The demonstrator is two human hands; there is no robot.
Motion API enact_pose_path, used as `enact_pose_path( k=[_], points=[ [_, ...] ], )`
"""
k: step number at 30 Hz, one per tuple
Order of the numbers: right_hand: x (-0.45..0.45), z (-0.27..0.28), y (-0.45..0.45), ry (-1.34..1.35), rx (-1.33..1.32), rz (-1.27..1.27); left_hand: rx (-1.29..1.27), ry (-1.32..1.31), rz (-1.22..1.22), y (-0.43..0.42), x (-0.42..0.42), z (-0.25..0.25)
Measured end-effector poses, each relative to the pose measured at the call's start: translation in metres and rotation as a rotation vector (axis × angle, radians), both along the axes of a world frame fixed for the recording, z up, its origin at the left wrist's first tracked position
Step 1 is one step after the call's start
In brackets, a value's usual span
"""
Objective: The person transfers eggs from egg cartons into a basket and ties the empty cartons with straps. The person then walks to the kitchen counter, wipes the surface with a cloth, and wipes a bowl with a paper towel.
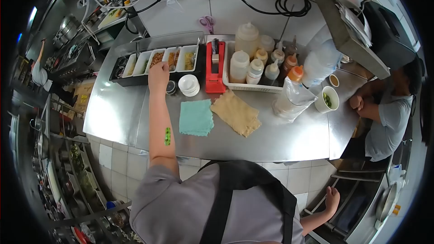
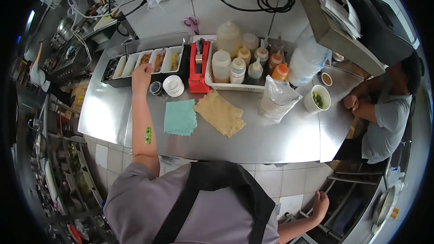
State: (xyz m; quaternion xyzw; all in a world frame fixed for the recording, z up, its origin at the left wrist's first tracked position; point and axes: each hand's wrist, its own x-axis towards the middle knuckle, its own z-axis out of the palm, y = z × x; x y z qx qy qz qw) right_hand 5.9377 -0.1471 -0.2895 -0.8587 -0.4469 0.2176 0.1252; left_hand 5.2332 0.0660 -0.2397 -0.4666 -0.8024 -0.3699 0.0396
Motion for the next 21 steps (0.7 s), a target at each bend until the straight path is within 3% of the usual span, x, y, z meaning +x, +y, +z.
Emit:
enact_pose_path(
  k=[4, 6, 8, 9, 12, 13, 17, 19, 21],
  points=[
    [-0.033, 0.009, 0.036, -0.047, 0.037, 0.178, -0.083, 0.029, 0.053, -0.029, -0.004, 0.005],
    [-0.066, 0.01, 0.057, 0.014, 0.143, 0.27, 0.007, -0.031, -0.012, -0.036, -0.007, 0.006],
    [-0.134, 0.042, 0.086, 0.103, 0.196, 0.536, 0.054, -0.074, -0.112, -0.035, -0.002, 0.013],
    [-0.167, 0.041, 0.095, 0.236, 0.207, 0.461, 0.104, -0.114, -0.206, -0.03, 0.002, 0.016],
    [-0.254, 0.044, 0.129, 0.438, 0.215, 0.869, 0.108, -0.205, -0.353, -0.003, 0.009, 0.022],
    [-0.281, 0.044, 0.136, 0.444, 0.276, 0.983, 0.139, -0.115, -0.372, 0.013, 0.002, 0.015],
    [-0.352, -0.005, 0.165, 0.357, 0.433, 1.199, 0.251, 0.224, -0.42, 0.095, -0.019, 0.009],
    [-0.373, -0.031, 0.174, -0.066, 0.453, 1.273, 0.265, 0.302, -0.437, 0.132, -0.033, -0.003],
    [-0.377, -0.055, 0.177, -0.104, 0.414, 1.262, 0.153, 0.509, -0.135, 0.155, -0.043, -0.013]
  ],
)
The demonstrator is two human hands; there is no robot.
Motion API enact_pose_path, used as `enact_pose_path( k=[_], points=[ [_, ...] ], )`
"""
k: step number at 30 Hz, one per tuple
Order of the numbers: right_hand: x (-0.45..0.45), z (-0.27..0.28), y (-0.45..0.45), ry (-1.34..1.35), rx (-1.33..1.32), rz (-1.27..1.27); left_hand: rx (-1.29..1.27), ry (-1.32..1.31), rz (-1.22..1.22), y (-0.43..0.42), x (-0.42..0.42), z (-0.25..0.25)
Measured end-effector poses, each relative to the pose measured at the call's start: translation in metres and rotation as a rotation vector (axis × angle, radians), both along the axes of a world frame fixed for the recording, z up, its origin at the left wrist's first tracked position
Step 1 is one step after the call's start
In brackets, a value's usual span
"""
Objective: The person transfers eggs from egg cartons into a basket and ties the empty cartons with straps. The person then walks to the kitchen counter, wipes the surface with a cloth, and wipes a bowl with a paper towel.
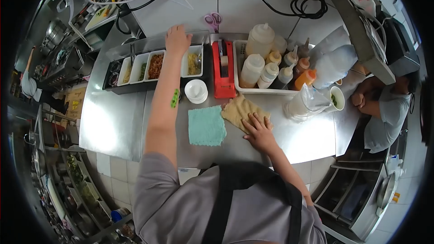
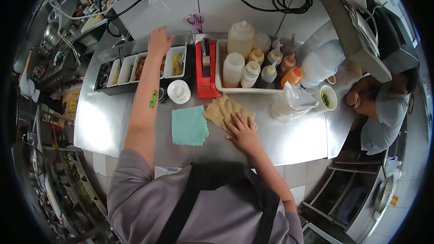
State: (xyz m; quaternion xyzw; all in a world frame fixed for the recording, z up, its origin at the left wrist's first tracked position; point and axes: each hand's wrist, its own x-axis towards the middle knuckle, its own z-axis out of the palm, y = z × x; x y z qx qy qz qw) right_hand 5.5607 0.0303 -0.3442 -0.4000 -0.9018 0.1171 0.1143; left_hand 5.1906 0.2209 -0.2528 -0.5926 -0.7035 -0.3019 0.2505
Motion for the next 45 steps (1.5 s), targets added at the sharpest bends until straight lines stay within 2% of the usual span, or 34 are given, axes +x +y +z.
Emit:
enact_pose_path(
  k=[1, 3, 7, 9, 10, 13, 15, 16, 18, 20, 21, 22, 24, 25, 26, 27, 28, 30, 31, 39, 40, 42, 43, 44, 45],
  points=[
    [0.0, -0.005, 0.0, -0.041, -0.01, -0.026, 0.008, -0.004, -0.002, 0.003, -0.004, 0.002],
    [0.005, -0.007, -0.001, -0.05, -0.01, -0.051, -0.358, -0.17, 0.04, 0.007, -0.012, 0.012],
    [0.008, -0.004, 0.0, -0.04, -0.055, -0.113, -0.47, -0.236, 0.03, 0.022, -0.013, 0.025],
    [0.009, -0.004, -0.006, -0.051, -0.086, -0.121, -0.628, -0.274, -0.108, 0.023, -0.015, 0.026],
    [0.01, -0.002, -0.004, -0.039, -0.09, -0.139, -0.641, -0.277, -0.102, 0.02, -0.016, 0.025],
    [0.012, 0.002, -0.002, 0.002, -0.095, -0.172, -0.603, -0.315, -0.183, 0.012, -0.018, 0.023],
    [0.015, 0.002, -0.003, 0.044, -0.086, -0.214, -0.473, -0.343, -0.333, -0.001, -0.02, 0.018],
    [0.015, 0.003, -0.002, 0.052, -0.086, -0.2, -0.471, -0.338, -0.318, -0.01, -0.025, 0.016],
    [0.015, 0.005, -0.003, 0.043, -0.099, -0.225, -0.161, -0.308, -0.403, -0.034, -0.035, 0.011],
    [0.014, 0.006, -0.001, 0.047, -0.103, -0.227, 0.087, -0.17, -0.05, -0.072, -0.063, 0.006],
    [0.014, 0.005, -0.001, 0.045, -0.102, -0.23, 0.258, -0.312, 0.067, -0.092, -0.085, -0.004],
    [0.014, 0.005, -0.002, 0.042, -0.102, -0.239, 0.351, -0.116, 0.351, -0.11, -0.114, -0.017],
    [0.013, 0.007, -0.001, 0.033, -0.098, -0.242, 0.338, -0.276, 0.776, -0.144, -0.158, -0.041],
    [0.013, 0.008, -0.002, 0.024, -0.088, -0.242, 0.151, -0.617, 0.87, -0.158, -0.176, -0.052],
    [0.014, 0.008, -0.003, 0.022, -0.092, -0.264, 0.013, -0.71, 0.866, -0.168, -0.193, -0.068],
    [0.014, 0.007, -0.002, 0.036, -0.093, -0.256, -0.058, -1.016, 0.716, -0.172, -0.225, -0.102],
    [0.014, 0.008, -0.002, 0.048, -0.096, -0.247, -0.071, -1.016, 0.695, -0.168, -0.212, -0.099],
    [0.015, 0.008, -0.003, 0.048, -0.089, -0.258, 0.034, -1.386, 0.445, -0.16, -0.177, -0.086],
    [0.014, 0.009, -0.003, 0.052, -0.08, -0.245, 0.066, -1.432, 0.502, -0.156, -0.191, -0.1],
    [0.016, 0.006, -0.005, 0.057, -0.038, -0.233, 0.304, -1.55, 0.382, -0.144, -0.185, -0.108],
    [0.019, 0.007, -0.006, 0.065, -0.033, -0.224, 0.277, -1.626, 0.232, -0.147, -0.216, -0.136],
    [0.025, -0.004, -0.008, 0.069, -0.008, -0.217, 0.3, -1.733, 0.206, -0.152, -0.216, -0.133],
    [0.027, -0.007, -0.01, 0.087, -0.006, -0.217, -0.205, -0.995, 0.166, -0.151, -0.304, -0.2],
    [0.029, -0.01, -0.012, 0.091, 0.012, -0.218, -0.157, -1.41, 0.459, -0.153, -0.217, -0.114],
    [0.029, -0.012, -0.011, 0.097, 0.037, -0.213, -0.257, -1.068, 0.446, -0.147, -0.229, -0.118]
  ],
)
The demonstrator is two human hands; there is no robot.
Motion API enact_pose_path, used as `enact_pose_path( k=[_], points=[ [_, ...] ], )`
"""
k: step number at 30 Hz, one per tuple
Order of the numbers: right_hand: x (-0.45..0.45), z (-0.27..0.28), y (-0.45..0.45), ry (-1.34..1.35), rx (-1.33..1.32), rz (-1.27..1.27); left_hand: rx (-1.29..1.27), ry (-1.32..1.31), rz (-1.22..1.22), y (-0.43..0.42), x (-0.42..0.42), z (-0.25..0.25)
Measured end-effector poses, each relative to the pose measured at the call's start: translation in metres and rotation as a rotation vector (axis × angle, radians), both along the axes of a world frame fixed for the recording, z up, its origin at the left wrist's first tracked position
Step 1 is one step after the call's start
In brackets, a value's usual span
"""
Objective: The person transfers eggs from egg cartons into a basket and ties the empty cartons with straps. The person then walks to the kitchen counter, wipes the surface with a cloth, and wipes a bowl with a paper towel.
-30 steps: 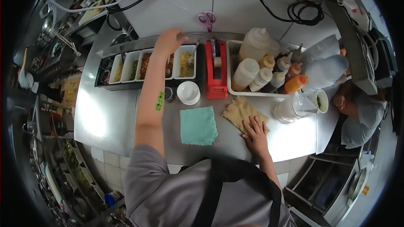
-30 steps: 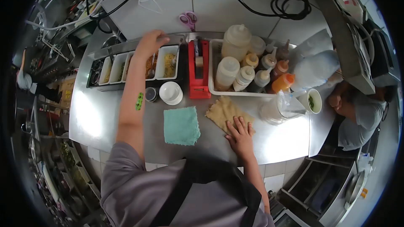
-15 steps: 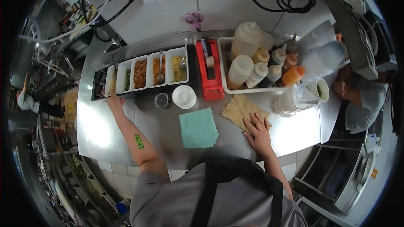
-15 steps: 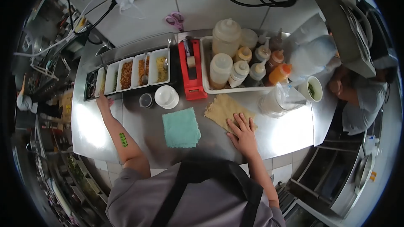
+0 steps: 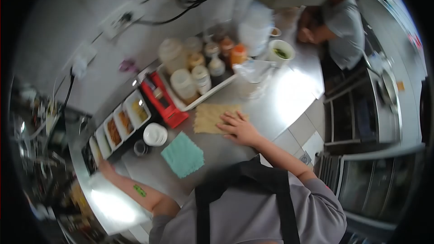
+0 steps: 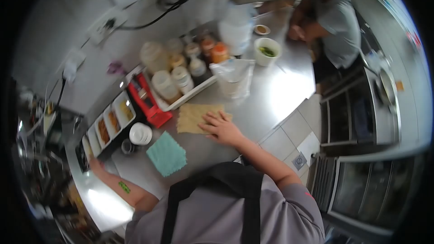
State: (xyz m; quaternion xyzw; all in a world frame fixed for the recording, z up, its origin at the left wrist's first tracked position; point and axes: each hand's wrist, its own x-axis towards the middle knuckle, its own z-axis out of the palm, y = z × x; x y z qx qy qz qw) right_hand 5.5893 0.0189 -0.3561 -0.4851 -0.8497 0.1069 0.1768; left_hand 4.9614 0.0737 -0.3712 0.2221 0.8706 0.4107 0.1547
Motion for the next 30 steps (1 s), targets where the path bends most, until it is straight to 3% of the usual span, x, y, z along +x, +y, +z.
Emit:
enact_pose_path(
  k=[1, 2, 3, 4, 5, 6, 9, 11, 14, 16, 18, 19, 21, 27, 29, 30],
  points=[
    [0.0, -0.004, 0.001, -0.006, 0.019, -0.062, -0.276, 0.337, 0.082, 0.008, 0.052, 0.051],
    [0.001, -0.007, -0.001, 0.028, 0.02, -0.026, -0.247, 0.362, 0.153, 0.009, 0.144, 0.126],
    [0.004, -0.01, -0.004, 0.06, 0.023, 0.016, -0.129, 0.502, 0.097, 0.021, 0.191, 0.157],
    [0.005, -0.007, -0.007, 0.048, 0.041, -0.033, -0.007, 0.698, -0.251, 0.061, 0.168, 0.139],
    [0.005, -0.004, -0.01, 0.086, 0.04, -0.027, 0.241, 0.701, -0.342, 0.081, 0.209, 0.155],
    [0.008, -0.003, -0.017, 0.128, 0.041, -0.014, 0.352, 0.773, -0.403, 0.127, 0.208, 0.138],
    [0.022, 0.005, -0.051, 0.122, 0.055, -0.052, 0.467, 0.99, -0.432, 0.196, 0.261, 0.138],
    [0.04, 0.004, -0.077, 0.138, 0.103, -0.119, 0.353, 1.107, -0.285, 0.211, 0.295, 0.148],
    [0.074, 0.004, -0.128, 0.314, 0.119, -0.411, 0.216, 0.93, -0.379, 0.207, 0.323, 0.163],
    [0.09, 0.009, -0.169, 0.343, 0.087, -0.67, 0.308, 0.91, -0.602, 0.226, 0.318, 0.144],
    [0.106, 0.009, -0.204, 0.367, 0.053, -0.88, 0.344, 0.866, -0.564, 0.245, 0.316, 0.126],
    [0.112, 0.004, -0.218, 0.369, 0.049, -0.963, 0.389, 0.922, -0.594, 0.242, 0.316, 0.128],
    [0.12, 0.011, -0.241, 0.38, 0.09, -1.039, 0.459, 0.773, -0.621, 0.218, 0.323, 0.146],
    [0.126, 0.024, -0.24, 0.487, 0.085, -1.005, 0.572, 0.832, -0.374, 0.228, 0.253, 0.14],
    [0.116, 0.038, -0.222, 0.464, 0.067, -0.874, 0.617, 0.178, -0.297, 0.222, 0.242, 0.148],
    [0.107, 0.052, -0.215, 0.43, 0.077, -0.794, 0.614, 0.177, -0.263, 0.216, 0.237, 0.149]
  ],
)
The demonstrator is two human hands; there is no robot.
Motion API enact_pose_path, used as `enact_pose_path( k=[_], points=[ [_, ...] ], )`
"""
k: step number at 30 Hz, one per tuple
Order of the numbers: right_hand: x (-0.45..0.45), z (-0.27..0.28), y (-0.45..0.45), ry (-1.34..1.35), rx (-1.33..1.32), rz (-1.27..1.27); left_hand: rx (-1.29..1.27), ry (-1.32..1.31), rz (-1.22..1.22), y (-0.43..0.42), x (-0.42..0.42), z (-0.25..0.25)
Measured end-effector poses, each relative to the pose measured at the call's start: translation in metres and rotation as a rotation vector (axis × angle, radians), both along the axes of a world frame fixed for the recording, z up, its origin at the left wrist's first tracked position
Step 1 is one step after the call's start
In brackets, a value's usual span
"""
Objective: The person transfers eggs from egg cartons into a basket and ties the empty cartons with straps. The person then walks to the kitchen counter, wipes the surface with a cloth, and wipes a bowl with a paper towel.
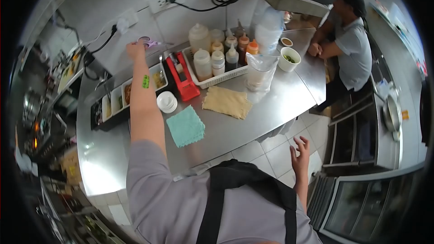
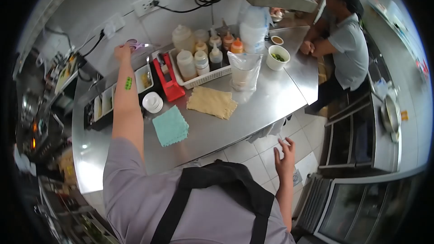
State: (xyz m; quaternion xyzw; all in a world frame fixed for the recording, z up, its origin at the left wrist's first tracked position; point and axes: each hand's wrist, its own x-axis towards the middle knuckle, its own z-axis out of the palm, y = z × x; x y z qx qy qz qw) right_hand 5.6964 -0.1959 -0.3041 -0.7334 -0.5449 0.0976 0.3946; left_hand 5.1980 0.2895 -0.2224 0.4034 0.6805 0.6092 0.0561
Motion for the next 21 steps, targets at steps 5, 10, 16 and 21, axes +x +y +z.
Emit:
enact_pose_path(
  k=[5, 10, 16, 21],
  points=[
    [-0.015, 0.009, 0.025, 0.064, 0.066, 0.283, 0.269, -0.719, -0.365, -0.067, -0.035, -0.006],
    [-0.049, -0.006, 0.044, 0.321, -0.013, 0.636, 0.567, -0.853, -0.372, -0.23, 0.017, -0.026],
    [-0.183, 0.006, 0.056, 0.34, -0.135, 1.275, 0.562, -0.497, -0.161, -0.468, 0.067, -0.055],
    [-0.345, 0.014, 0.018, 1.005, -0.884, 1.604, 0.277, -0.408, 0.002, -0.59, 0.043, -0.108]
  ],
)
